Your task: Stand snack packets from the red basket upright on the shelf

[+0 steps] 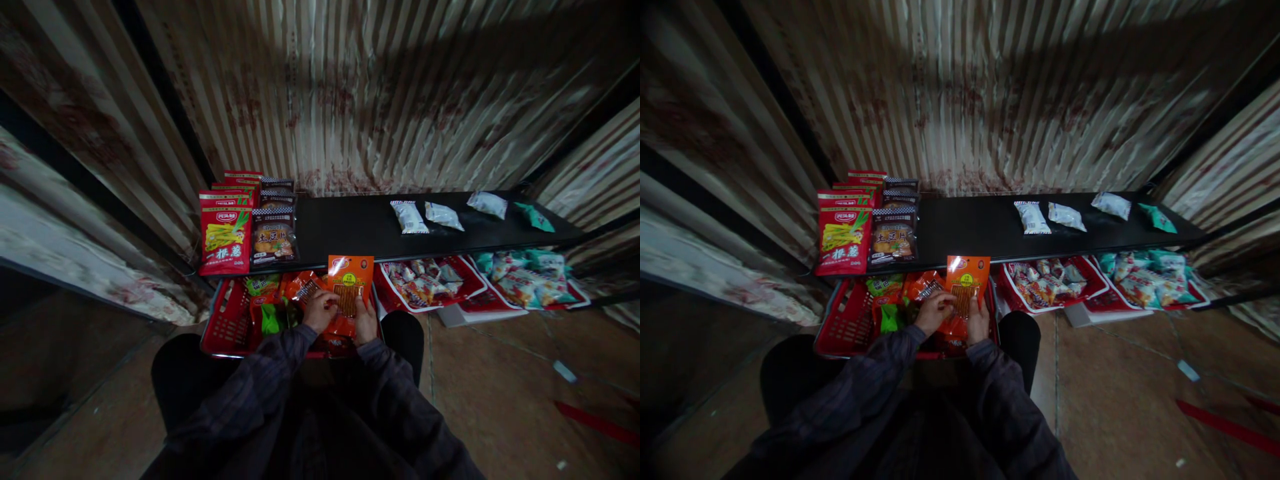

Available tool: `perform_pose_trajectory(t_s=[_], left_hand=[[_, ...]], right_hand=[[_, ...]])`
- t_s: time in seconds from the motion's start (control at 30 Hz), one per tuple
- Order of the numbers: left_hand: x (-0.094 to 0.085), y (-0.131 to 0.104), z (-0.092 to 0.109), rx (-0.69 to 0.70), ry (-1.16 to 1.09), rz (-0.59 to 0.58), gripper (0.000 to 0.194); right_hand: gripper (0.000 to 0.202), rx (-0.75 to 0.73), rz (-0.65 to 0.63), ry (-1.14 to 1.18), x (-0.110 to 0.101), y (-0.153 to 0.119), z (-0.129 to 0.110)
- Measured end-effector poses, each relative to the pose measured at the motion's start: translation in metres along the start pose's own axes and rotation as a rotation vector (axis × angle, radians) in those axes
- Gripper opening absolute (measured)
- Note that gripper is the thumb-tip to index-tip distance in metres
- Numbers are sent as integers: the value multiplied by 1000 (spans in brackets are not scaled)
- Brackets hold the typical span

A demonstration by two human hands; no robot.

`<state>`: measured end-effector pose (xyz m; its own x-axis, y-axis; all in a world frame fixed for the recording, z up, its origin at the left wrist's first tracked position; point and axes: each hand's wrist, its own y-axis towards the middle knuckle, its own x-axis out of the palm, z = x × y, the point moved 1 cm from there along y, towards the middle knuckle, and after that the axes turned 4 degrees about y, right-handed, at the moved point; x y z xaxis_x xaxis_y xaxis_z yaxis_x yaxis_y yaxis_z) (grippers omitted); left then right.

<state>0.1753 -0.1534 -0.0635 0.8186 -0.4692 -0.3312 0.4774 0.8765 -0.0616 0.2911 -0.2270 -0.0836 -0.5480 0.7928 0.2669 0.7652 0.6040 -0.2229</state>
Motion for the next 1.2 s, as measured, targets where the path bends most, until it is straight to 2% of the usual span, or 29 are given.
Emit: perform_pose_trajectory(t_s=[0.13,0.3,0.43,0.53,0.67,0.83,1.07,1.2], left_hand=[[-2,0,-7,-148,-30,124,39],[-1,-4,-4,-305,-376,11,18],[-4,-5,0,-390,-443,41,14],[-6,-4,1,-390,-461,84,14],[-7,-2,2,-361,-504,152,13],[-11,2,9,-319,-534,176,11],[-16,17,17,-279,-546,198,9],[-17,37,15,-258,-457,327,9]], right_hand=[[54,46,55,8,7,1,-12],[57,27,56,-33,8,7,-12],[53,116,39,-22,7,10,-6],[46,145,18,31,8,7,-7],[42,93,-110,87,8,0,-14],[40,71,-223,52,7,-2,-25],[47,78,-373,-1,16,13,-48],[44,51,-442,-78,26,28,-59]])
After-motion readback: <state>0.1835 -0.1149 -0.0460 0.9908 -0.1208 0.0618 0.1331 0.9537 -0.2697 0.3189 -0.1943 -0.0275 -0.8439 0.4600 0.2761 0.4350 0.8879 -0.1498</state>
